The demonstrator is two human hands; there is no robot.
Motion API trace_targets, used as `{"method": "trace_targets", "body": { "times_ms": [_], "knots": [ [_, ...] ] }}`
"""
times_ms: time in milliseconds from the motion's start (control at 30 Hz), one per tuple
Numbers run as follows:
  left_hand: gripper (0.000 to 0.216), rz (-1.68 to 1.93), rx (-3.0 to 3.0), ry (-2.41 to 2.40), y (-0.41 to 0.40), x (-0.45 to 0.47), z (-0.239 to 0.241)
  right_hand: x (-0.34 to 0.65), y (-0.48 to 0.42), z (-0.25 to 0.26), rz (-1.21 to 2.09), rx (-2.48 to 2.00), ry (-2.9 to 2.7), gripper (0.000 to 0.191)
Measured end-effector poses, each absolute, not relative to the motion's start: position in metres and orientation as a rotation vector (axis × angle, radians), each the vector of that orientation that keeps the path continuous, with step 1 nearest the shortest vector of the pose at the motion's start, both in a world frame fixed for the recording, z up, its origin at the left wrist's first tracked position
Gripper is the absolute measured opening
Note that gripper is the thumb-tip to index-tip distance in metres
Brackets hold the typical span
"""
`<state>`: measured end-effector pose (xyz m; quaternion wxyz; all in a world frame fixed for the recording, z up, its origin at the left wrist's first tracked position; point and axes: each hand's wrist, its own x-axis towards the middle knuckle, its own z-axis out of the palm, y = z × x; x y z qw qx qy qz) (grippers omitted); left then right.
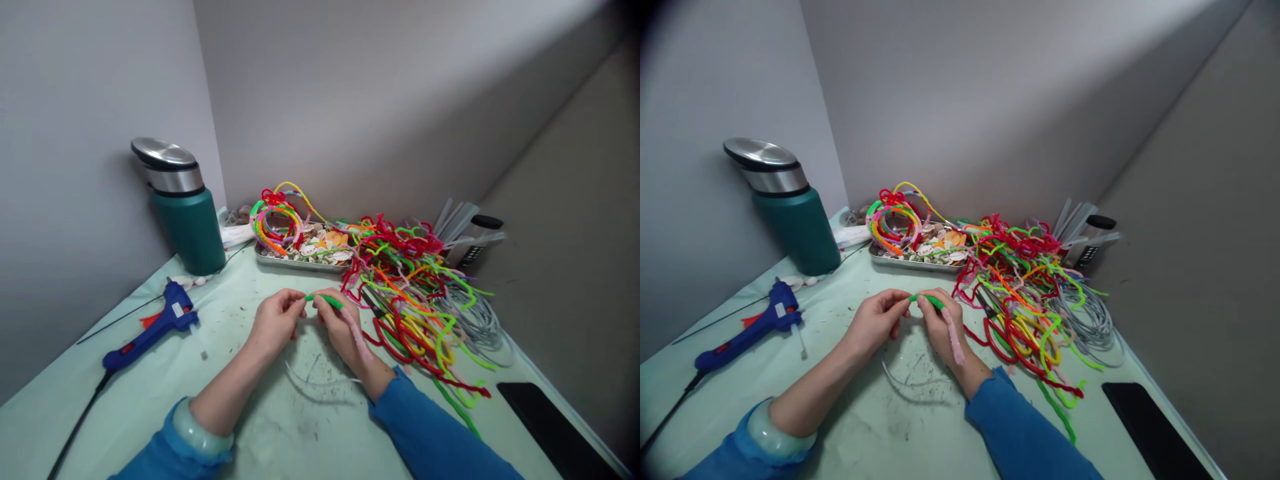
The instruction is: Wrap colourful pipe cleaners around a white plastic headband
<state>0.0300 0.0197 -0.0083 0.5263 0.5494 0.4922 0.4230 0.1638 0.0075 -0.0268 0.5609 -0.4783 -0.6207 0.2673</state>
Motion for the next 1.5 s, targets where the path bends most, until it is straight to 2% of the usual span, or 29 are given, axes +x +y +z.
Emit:
{"method": "trace_targets", "body": {
  "times_ms": [633,1133,1500],
  "knots": [
    [0.020,1.019,1.332,1.242,0.020,0.030,-0.008,0.164,0.006,-0.022,0.622,-1.117,-1.472,0.013],
    [0.027,0.906,1.029,1.031,0.018,0.026,0.000,0.165,0.003,-0.019,0.614,-1.110,-1.487,0.016],
    [0.017,0.808,0.770,0.838,0.019,0.020,0.001,0.164,0.003,-0.020,0.640,-1.098,-1.480,0.016]
  ]
}}
